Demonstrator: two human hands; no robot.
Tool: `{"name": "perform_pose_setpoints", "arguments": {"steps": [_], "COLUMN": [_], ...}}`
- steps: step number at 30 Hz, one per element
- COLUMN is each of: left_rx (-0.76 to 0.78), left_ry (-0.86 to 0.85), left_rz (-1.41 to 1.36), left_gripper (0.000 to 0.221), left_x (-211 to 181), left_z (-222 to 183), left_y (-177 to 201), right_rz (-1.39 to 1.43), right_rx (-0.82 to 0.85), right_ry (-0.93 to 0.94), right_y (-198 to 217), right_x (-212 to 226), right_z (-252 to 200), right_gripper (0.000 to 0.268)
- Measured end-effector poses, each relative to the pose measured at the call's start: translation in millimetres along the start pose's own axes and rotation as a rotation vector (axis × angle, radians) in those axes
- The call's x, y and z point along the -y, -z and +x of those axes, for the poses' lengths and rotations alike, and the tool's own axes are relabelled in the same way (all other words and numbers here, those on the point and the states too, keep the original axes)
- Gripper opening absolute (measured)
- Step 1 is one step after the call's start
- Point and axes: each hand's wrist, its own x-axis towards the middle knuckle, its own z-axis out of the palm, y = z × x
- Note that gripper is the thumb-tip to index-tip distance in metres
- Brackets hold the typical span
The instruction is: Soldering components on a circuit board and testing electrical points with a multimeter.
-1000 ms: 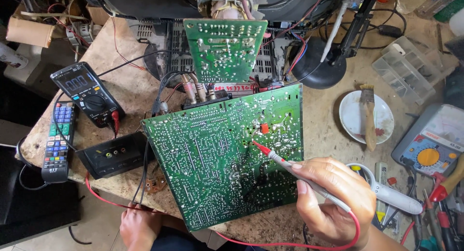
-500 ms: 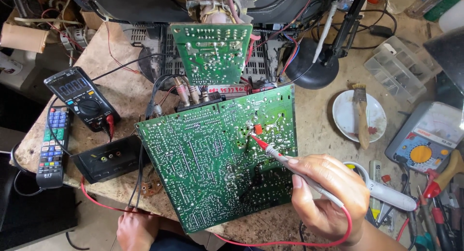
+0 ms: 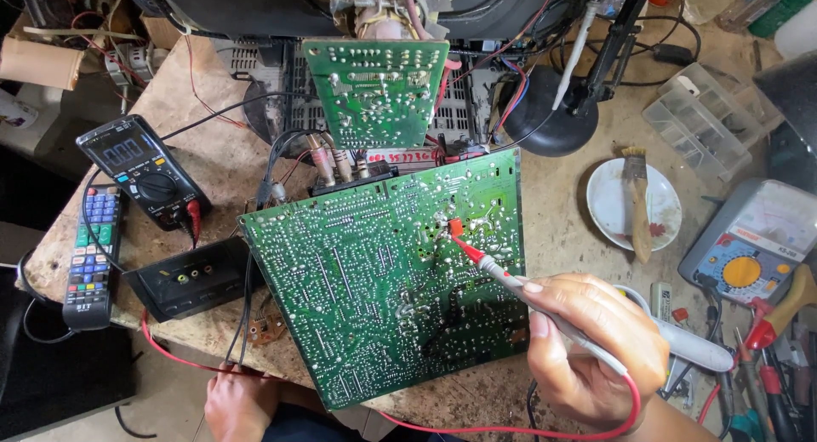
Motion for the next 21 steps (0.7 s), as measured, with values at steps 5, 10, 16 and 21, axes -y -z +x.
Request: {"name": "perform_pose_setpoints", "arguments": {"steps": [5,10,16,21], "left_rx": [-0.044,-0.081,-0.019,-0.005], "left_ry": [0.001,0.006,0.025,0.026], "left_rz": [-0.017,-0.050,-0.035,-0.018], "left_gripper": [0.057,0.057,0.057,0.052], "left_x": [4,3,0,-2], "left_z": [5,4,-1,-5], "left_y": [-10,-10,-1,5], "right_rz": [-0.027,-0.021,-0.007,-0.029], "right_rx": [-0.033,-0.081,-0.073,-0.015], "right_ry": [-0.025,-0.031,-0.043,-0.034], "right_y": [1,-1,0,3], "right_x": [1,4,3,5], "right_z": [-1,1,1,4], "right_gripper": [0.015,0.013,0.015,0.013]}}
